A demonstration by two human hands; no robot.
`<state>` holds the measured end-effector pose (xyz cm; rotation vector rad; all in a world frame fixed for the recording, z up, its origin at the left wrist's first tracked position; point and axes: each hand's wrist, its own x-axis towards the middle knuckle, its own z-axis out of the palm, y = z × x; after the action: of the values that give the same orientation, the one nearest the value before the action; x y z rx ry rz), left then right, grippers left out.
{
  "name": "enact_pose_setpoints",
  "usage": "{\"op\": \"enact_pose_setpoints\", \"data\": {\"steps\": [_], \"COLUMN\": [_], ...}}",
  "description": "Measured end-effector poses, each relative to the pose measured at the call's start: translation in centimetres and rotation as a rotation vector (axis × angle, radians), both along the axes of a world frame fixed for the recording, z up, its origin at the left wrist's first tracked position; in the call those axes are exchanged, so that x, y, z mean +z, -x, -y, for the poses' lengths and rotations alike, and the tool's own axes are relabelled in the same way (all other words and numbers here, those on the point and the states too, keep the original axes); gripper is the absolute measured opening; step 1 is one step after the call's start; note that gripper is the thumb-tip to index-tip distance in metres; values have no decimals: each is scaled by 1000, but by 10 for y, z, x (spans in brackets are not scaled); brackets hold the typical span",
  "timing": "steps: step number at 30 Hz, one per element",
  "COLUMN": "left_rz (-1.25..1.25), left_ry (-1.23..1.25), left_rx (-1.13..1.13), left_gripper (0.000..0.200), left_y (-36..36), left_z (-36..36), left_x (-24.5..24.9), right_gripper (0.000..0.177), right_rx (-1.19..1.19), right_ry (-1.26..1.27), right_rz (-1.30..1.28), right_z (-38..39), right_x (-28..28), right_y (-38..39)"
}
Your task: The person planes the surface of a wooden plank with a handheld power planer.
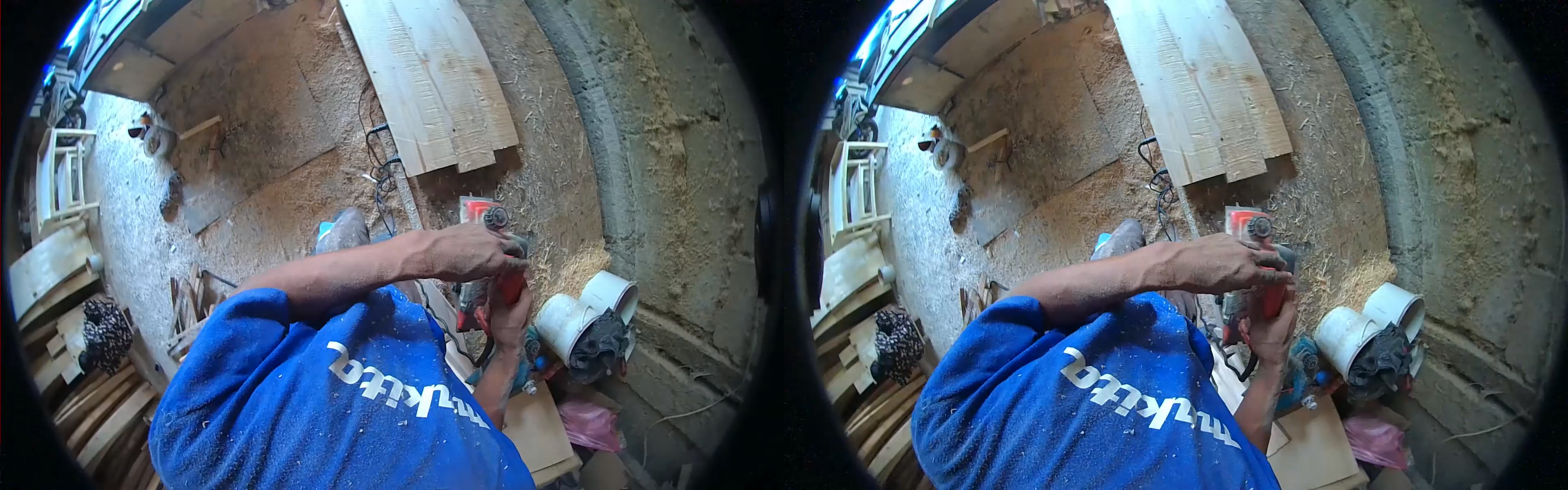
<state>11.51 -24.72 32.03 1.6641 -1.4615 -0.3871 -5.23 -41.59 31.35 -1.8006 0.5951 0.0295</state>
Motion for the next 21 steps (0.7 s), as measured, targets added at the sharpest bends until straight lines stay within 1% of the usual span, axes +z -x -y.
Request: {"op": "enact_pose_setpoints", "data": {"steps": [1,2,3,4,5,6,7,9,10,11,13,14,15,17,18,19,20,21], "left_rz": [-70,-29,-15,-18,-29,-36,-32,-19,6,12,63,79,80,49,-42,-116,-139,-167], "left_ry": [-41,13,2,-26,-52,-94,-101,-33,-10,-10,-34,-65,-62,65,10,-38,-25,-151], "left_rx": [-115,-129,-138,-192,-241,-257,-258,-204,-186,-185,-180,-198,-196,-162,-167,-179,-200,-106], "left_gripper": [45,42,42,41,40,39,39,39,39,39,38,38,38,38,38,38,40,43], "left_y": [-2,-2,-8,-12,-15,-21,-26,-33,-37,-43,-56,-64,-73,-89,-100,-114,-137,-170], "left_z": [6,11,12,9,6,2,-3,-10,-14,-19,-31,-37,-43,-54,-60,-72,-82,-95], "left_x": [-1,-3,-1,3,7,16,17,9,3,2,-2,-5,-9,-16,-17,-17,-20,-34], "right_gripper": [32,36,36,37,38,39,39,46,46,46,46,46,46,49,52,52,51,51], "right_rx": [-65,-62,-71,22,118,132,130,194,177,179,217,268,270,271,264,264,306,350], "right_ry": [-97,-44,-55,-4,48,51,44,241,151,151,87,165,169,216,217,213,274,335], "right_rz": [-71,-90,-75,-76,-84,1,6,89,-52,-45,46,143,143,353,148,137,98,54], "right_z": [-10,-14,-5,7,12,-1,-10,-20,-23,-25,-32,-38,-47,-61,-65,-70,-78,-85], "right_x": [15,20,4,-21,-34,-19,-6,3,0,-8,-27,-22,-22,-27,-29,-31,-28,-25], "right_y": [-3,-2,2,12,19,6,-7,-24,-29,-35,-47,-58,-71,-93,-98,-108,-122,-129]}}
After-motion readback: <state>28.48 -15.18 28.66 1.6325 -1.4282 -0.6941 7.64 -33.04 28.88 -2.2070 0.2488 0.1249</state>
